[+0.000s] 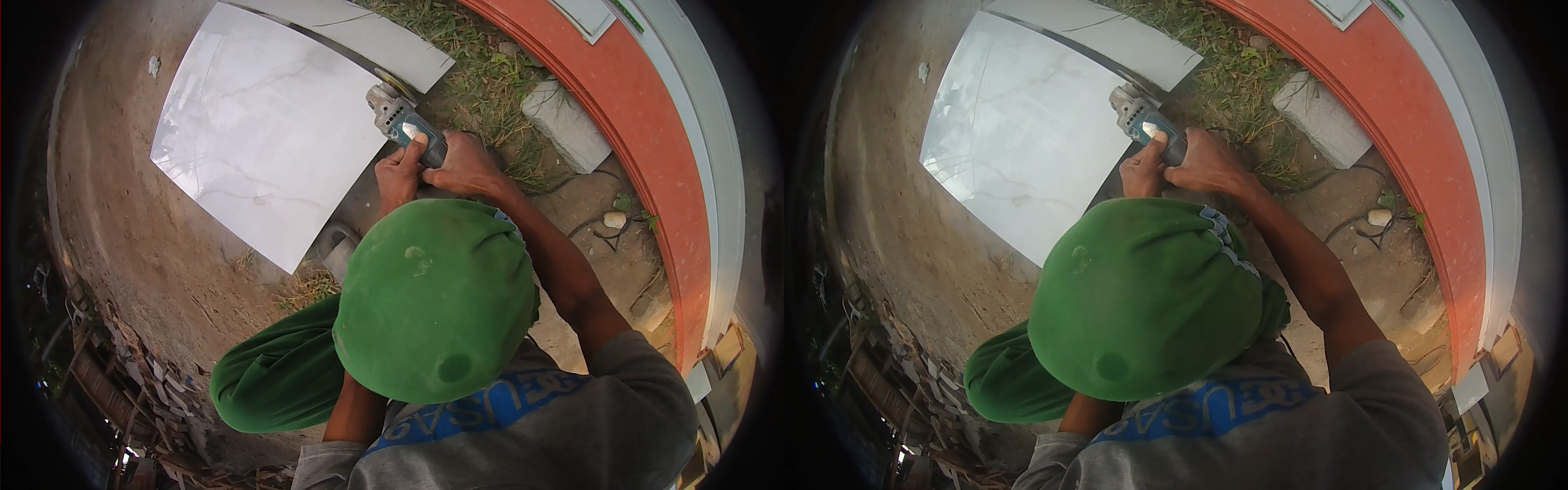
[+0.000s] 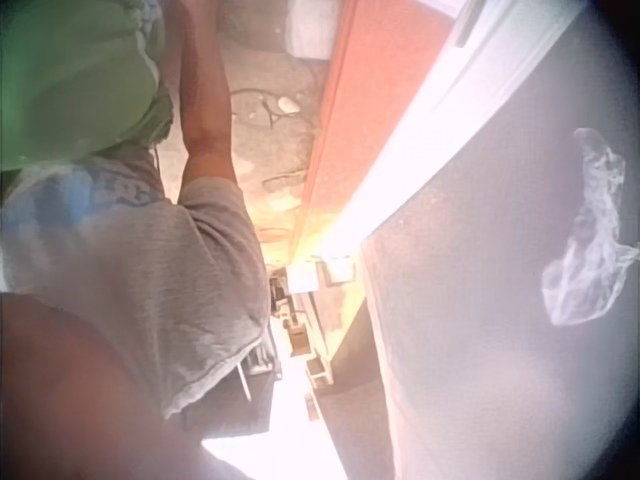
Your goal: The person marks a line on a tile, positions it on stone slabs, and uses an angle grinder to cut through the tile before picking up the cut piece.
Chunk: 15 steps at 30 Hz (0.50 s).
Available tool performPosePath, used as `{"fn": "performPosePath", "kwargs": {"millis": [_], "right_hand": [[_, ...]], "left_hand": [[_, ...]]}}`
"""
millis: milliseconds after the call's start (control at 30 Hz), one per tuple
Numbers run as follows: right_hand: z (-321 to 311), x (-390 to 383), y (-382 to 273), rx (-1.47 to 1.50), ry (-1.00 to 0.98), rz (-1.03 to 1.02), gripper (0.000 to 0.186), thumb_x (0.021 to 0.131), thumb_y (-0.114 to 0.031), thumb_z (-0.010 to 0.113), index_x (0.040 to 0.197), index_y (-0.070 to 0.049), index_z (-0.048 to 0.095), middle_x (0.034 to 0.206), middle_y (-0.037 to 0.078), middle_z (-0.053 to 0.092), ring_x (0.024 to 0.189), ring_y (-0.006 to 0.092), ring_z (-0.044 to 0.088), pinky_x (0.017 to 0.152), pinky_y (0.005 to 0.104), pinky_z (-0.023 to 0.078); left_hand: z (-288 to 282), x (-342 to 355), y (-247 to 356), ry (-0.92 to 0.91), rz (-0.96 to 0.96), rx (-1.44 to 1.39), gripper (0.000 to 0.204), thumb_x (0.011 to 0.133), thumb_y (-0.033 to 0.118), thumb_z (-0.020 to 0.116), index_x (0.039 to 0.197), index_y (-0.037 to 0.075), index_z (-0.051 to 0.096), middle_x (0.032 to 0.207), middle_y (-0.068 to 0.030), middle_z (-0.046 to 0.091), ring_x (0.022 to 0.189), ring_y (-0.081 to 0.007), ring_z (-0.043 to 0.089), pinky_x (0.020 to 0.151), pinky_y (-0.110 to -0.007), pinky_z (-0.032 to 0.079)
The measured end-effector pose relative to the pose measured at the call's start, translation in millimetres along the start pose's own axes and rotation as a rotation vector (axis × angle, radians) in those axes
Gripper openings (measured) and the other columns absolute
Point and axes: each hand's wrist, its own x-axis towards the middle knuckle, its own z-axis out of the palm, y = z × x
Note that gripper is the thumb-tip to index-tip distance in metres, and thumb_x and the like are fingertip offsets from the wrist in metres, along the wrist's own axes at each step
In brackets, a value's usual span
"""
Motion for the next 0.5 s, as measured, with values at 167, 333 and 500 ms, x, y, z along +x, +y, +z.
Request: {"fn": "performPosePath", "kwargs": {"millis": [167,333,500], "right_hand": [[7,0,15,-0.013,0.051,-0.053,0.063,0.072,-0.030,0.086,0.115,0.013,0.069,0.104,0.032,0.077,0.098,0.0442,0.077,0.091,0.0482,0.061],[10,-2,22,-0.004,0.039,-0.038,0.061,0.072,-0.030,0.086,0.113,0.012,0.070,0.102,0.031,0.077,0.098,0.0438,0.077,0.091,0.0484,0.061],[9,-7,21,-0.020,0.052,-0.015,0.058,0.073,-0.030,0.086,0.111,0.011,0.071,0.102,0.030,0.077,0.098,0.0437,0.077,0.090,0.0484,0.061]], "left_hand": [[3,-3,-2,-0.005,-0.018,0.025,0.039,0.094,0.037,0.089,0.082,0.001,0.080,0.072,0.0001,0.067,0.063,-0.0068,0.054,0.059,-0.027,0.042],[3,-6,-7,-0.012,0.023,0.006,0.040,0.094,0.037,0.090,0.080,0.002,0.080,0.072,0.0003,0.067,0.063,-0.0063,0.054,0.059,-0.027,0.042],[5,-9,-9,-0.003,0.017,-0.007,0.037,0.095,0.034,0.090,0.079,0.002,0.079,0.072,0.0003,0.068,0.063,-0.0061,0.055,0.059,-0.027,0.043]]}}
